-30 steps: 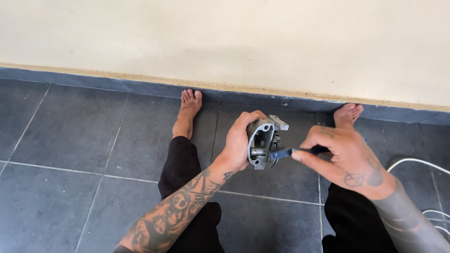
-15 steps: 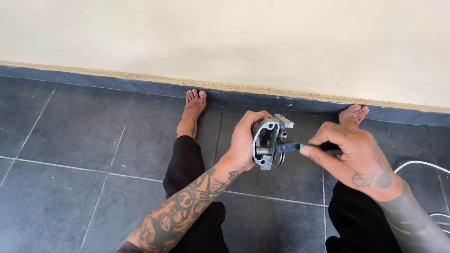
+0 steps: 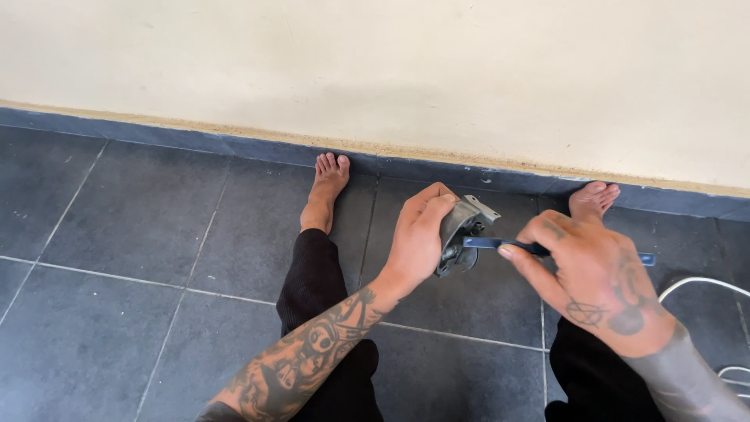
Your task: The person sits on the floor and cleans a carburetor using a blue brush. They hold the carburetor in their left hand and scrub its exterior and interior surfaces with the brush in their right hand, rotating the object to access different areas.
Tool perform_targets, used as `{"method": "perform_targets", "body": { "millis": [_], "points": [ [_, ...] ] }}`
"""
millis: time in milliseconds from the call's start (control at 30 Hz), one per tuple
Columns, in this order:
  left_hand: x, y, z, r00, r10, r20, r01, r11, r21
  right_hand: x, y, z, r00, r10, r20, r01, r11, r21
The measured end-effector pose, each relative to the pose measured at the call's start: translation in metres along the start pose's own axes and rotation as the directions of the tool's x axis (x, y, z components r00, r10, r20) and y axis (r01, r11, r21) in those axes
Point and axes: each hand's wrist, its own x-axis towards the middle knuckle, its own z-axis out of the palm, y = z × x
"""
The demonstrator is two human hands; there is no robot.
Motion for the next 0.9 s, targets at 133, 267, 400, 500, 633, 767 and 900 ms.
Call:
{"method": "perform_targets", "body": {
  "millis": [133,267,400,500,633,767,900],
  "points": [
    [0.0,-0.003,0.003,1.0,0.001,-0.032,0.0,0.999,0.048,0.005,-0.004,0.004,0.996,-0.017,0.088,0.022,0.998,-0.051],
    [0.002,0.003,0.006,0.999,0.029,-0.041,-0.025,0.995,0.098,0.009,0.003,0.017,0.991,-0.134,-0.027,0.122,0.956,-0.266],
    [0.006,-0.001,0.003,0.999,0.007,-0.047,-0.003,0.997,0.082,0.002,-0.006,0.008,0.969,0.042,0.243,-0.081,0.985,0.151],
    [0.009,-0.01,-0.004,0.998,-0.004,-0.063,0.004,1.0,0.003,0.006,-0.004,-0.001,0.98,0.052,0.193,-0.092,0.974,0.205],
    [0.008,-0.018,-0.008,0.998,0.04,-0.04,-0.039,0.999,0.018,0.005,-0.005,0.009,0.995,-0.042,0.09,0.04,0.999,0.017],
    [0.01,-0.011,-0.008,0.998,0.022,-0.066,-0.018,0.998,0.061,0.008,-0.01,0.001,0.884,0.182,0.43,-0.321,0.906,0.277],
    [0.013,-0.014,-0.008,0.998,0.028,-0.053,-0.03,0.999,-0.036,0.02,-0.017,-0.008,0.813,0.314,0.49,-0.439,0.884,0.163]
  ]
}}
